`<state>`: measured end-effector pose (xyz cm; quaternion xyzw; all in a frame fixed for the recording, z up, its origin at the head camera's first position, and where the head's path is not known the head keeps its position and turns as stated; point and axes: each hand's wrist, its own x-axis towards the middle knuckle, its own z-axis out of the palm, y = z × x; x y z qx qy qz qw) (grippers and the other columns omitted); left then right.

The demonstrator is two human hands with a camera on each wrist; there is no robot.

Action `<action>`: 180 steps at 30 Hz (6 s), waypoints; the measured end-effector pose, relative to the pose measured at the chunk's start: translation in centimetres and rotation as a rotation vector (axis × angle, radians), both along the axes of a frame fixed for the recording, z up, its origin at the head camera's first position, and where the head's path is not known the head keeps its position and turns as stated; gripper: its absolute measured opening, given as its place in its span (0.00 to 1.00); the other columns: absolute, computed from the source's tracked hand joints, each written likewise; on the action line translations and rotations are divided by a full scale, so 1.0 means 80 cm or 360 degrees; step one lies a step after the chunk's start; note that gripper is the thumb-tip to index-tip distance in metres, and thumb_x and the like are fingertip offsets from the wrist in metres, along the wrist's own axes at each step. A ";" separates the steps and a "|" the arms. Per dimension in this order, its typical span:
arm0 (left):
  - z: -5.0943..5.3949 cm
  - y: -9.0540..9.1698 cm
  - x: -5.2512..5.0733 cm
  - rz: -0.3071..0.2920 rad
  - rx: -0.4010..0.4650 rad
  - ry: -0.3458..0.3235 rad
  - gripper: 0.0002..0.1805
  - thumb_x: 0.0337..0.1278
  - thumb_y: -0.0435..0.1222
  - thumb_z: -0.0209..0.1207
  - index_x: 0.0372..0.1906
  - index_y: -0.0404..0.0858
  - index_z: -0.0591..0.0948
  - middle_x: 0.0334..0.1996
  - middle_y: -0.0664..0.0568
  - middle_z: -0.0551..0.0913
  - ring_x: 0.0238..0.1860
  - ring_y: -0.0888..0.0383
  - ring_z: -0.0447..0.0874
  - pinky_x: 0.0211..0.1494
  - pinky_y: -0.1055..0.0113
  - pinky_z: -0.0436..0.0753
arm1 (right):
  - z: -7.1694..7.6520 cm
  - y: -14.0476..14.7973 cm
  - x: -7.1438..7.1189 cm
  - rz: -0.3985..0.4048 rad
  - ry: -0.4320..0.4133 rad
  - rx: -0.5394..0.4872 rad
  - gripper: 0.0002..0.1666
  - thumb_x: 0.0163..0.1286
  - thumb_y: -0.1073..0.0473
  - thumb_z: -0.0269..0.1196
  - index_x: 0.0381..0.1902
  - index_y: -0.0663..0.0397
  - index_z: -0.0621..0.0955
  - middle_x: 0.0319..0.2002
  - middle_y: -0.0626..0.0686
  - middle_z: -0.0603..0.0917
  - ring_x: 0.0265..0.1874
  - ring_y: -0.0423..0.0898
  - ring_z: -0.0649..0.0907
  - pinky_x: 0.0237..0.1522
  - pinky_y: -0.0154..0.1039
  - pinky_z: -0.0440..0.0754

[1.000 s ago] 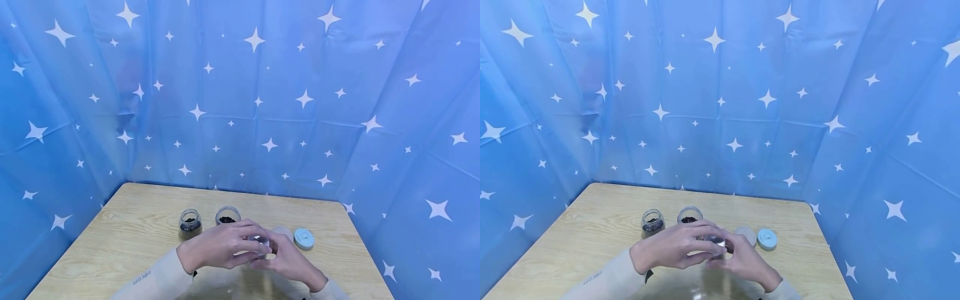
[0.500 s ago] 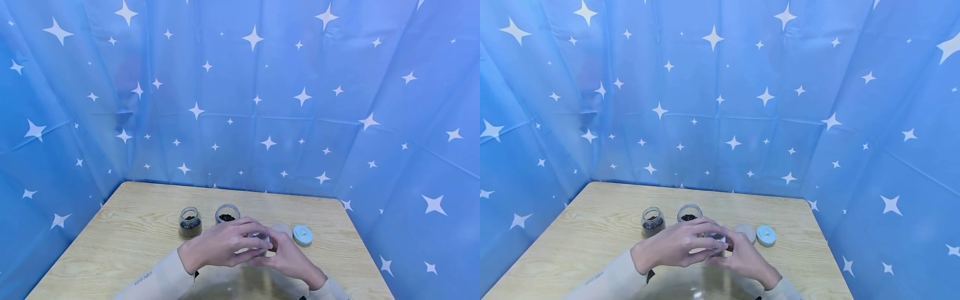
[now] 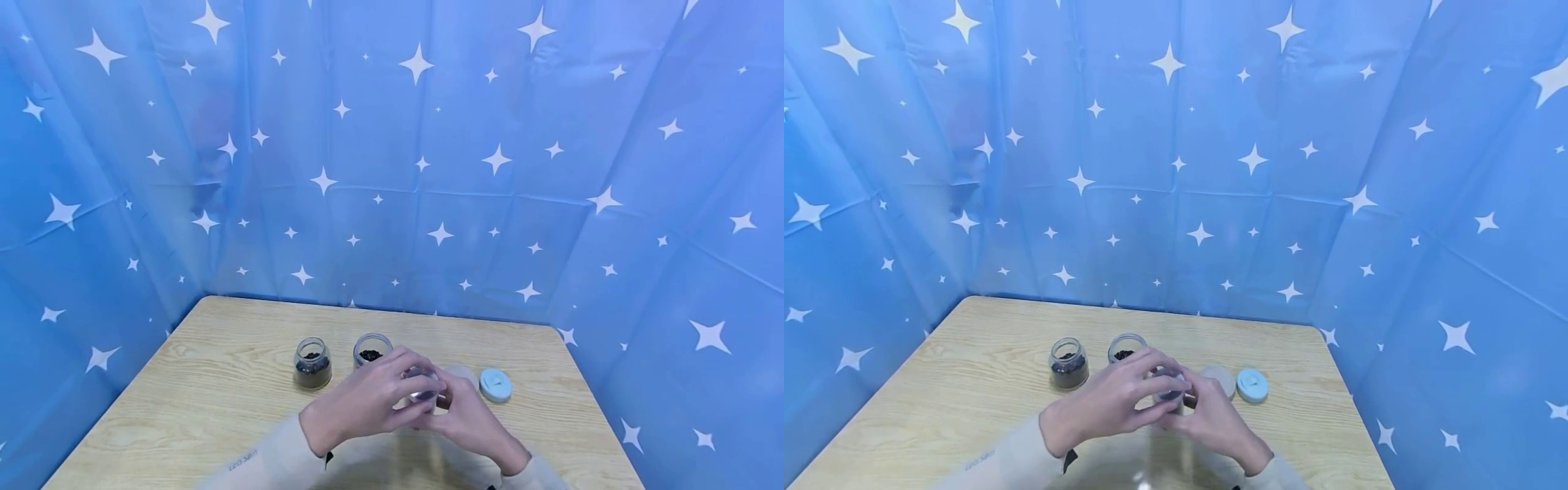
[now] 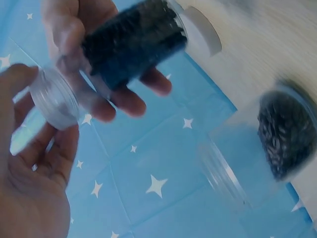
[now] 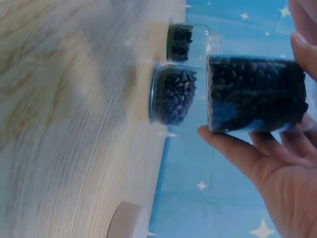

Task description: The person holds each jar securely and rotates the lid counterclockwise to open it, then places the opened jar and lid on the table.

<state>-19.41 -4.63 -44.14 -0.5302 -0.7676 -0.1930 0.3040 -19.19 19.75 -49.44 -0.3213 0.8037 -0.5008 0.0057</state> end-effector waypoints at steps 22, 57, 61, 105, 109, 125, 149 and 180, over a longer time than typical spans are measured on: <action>-0.005 0.012 0.010 0.0267 0.0055 -0.0281 0.14 0.81 0.44 0.74 0.63 0.53 0.91 0.58 0.55 0.89 0.60 0.58 0.87 0.54 0.71 0.92 | -0.004 -0.003 -0.002 -0.0071 0.0035 -0.0039 0.29 0.71 0.57 0.85 0.67 0.44 0.88 0.59 0.51 0.95 0.55 0.38 0.94 0.58 0.39 0.96; 0.003 0.009 0.000 0.0170 0.0125 -0.0304 0.20 0.73 0.44 0.78 0.65 0.52 0.90 0.70 0.54 0.88 0.72 0.56 0.86 0.68 0.60 0.92 | 0.009 -0.005 -0.006 -0.0069 -0.0052 -0.0030 0.25 0.74 0.57 0.82 0.66 0.48 0.89 0.57 0.57 0.95 0.55 0.39 0.94 0.59 0.34 0.94; 0.004 0.007 -0.001 0.0134 0.0117 -0.0401 0.21 0.73 0.41 0.77 0.66 0.53 0.90 0.71 0.55 0.87 0.74 0.56 0.85 0.69 0.59 0.92 | 0.010 -0.006 -0.007 -0.0081 -0.0047 -0.0023 0.27 0.74 0.56 0.82 0.68 0.48 0.88 0.59 0.56 0.95 0.59 0.37 0.93 0.62 0.33 0.92; -0.001 0.002 -0.011 0.0046 0.0142 -0.0234 0.17 0.78 0.42 0.75 0.65 0.49 0.90 0.66 0.56 0.89 0.68 0.61 0.89 0.69 0.70 0.89 | 0.010 -0.008 -0.011 -0.0169 -0.0008 0.0016 0.36 0.70 0.58 0.85 0.74 0.40 0.86 0.62 0.48 0.95 0.60 0.41 0.94 0.59 0.36 0.94; -0.003 0.005 -0.005 0.0156 0.0163 -0.0372 0.17 0.78 0.44 0.76 0.65 0.50 0.90 0.65 0.58 0.88 0.67 0.61 0.87 0.67 0.69 0.90 | 0.010 -0.010 -0.010 -0.0156 0.0005 -0.0023 0.35 0.72 0.56 0.84 0.75 0.42 0.86 0.63 0.50 0.95 0.60 0.41 0.94 0.59 0.36 0.94; -0.009 0.019 -0.005 0.0342 0.0362 -0.0156 0.18 0.70 0.50 0.82 0.56 0.49 0.92 0.52 0.58 0.86 0.51 0.63 0.87 0.55 0.78 0.88 | 0.004 -0.017 -0.009 -0.0263 0.0072 -0.0110 0.36 0.69 0.60 0.86 0.73 0.43 0.87 0.63 0.49 0.96 0.59 0.37 0.93 0.57 0.37 0.96; -0.014 0.019 0.001 0.0364 0.0349 -0.0303 0.18 0.69 0.49 0.83 0.57 0.50 0.92 0.53 0.58 0.86 0.54 0.62 0.86 0.57 0.73 0.90 | -0.002 -0.016 -0.008 -0.0250 0.0153 -0.0076 0.35 0.70 0.58 0.85 0.73 0.47 0.87 0.61 0.52 0.96 0.58 0.35 0.93 0.55 0.37 0.97; -0.004 0.008 0.000 0.0105 0.0260 -0.0207 0.24 0.77 0.47 0.76 0.71 0.51 0.86 0.74 0.53 0.85 0.71 0.59 0.87 0.69 0.67 0.91 | 0.024 0.010 -0.018 -0.0060 -0.0001 0.0041 0.37 0.73 0.51 0.84 0.77 0.37 0.84 0.68 0.48 0.93 0.64 0.42 0.93 0.63 0.40 0.94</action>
